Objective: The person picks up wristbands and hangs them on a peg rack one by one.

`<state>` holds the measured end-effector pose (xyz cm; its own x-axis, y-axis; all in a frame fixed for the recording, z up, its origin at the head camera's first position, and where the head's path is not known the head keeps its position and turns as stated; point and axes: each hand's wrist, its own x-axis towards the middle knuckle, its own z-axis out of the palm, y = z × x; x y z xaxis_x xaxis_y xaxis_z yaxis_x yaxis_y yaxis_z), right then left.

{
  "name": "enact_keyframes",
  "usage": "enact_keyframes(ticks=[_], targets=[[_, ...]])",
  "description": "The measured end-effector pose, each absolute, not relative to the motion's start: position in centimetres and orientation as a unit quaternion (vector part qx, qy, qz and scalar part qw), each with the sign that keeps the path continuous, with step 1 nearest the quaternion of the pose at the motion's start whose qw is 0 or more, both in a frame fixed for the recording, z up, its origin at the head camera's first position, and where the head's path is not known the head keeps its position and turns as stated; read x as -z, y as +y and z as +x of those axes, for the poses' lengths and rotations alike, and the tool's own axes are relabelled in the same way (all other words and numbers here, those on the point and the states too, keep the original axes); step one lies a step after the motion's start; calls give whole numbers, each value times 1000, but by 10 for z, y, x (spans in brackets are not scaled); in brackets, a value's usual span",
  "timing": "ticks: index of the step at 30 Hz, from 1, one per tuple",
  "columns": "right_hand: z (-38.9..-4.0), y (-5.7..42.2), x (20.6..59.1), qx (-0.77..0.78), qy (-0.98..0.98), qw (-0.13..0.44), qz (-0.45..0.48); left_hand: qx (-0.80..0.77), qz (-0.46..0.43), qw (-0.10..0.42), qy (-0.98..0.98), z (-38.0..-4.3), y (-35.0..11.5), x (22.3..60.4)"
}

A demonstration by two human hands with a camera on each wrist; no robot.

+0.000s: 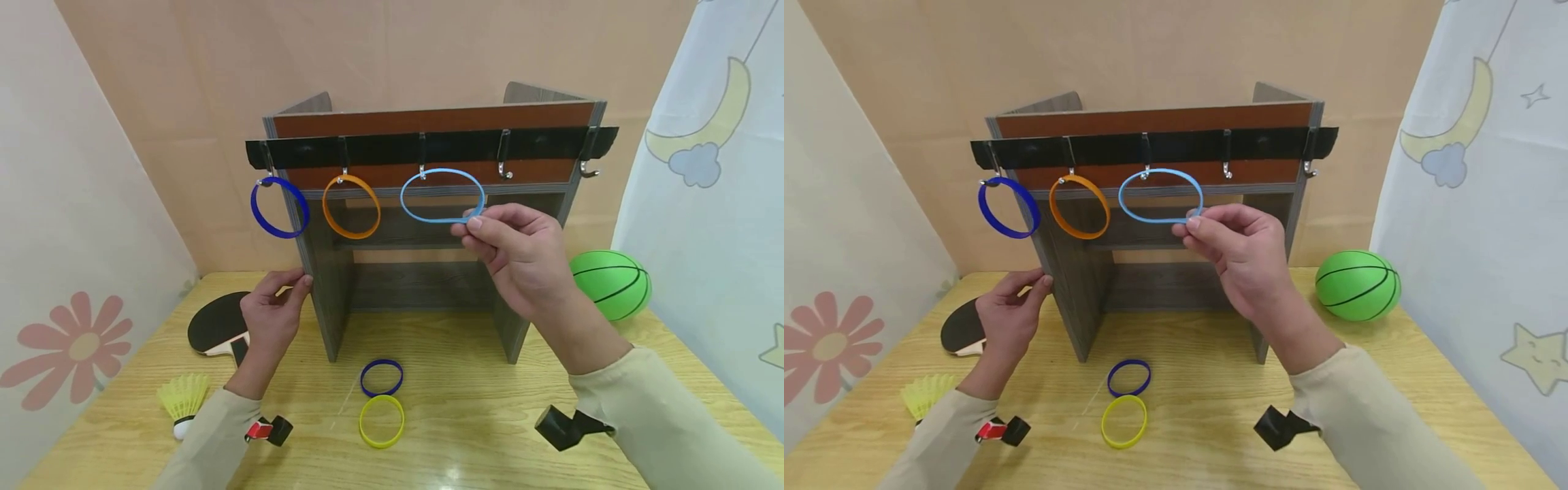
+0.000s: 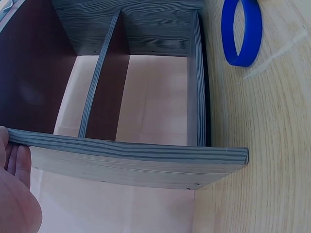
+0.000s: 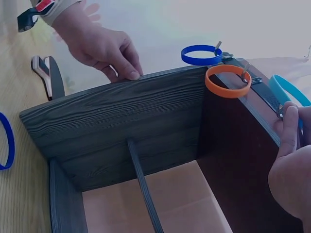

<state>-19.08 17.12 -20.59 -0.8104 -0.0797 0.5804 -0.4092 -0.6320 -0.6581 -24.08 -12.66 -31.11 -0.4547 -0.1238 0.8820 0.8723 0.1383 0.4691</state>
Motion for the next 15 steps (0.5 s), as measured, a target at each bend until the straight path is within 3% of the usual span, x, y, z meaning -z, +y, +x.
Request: enact_keyframes(ticks=[15], targets=[[-201,166,211,-864,-415,108,263,582,-297,427,-625,-240,-126,309]])
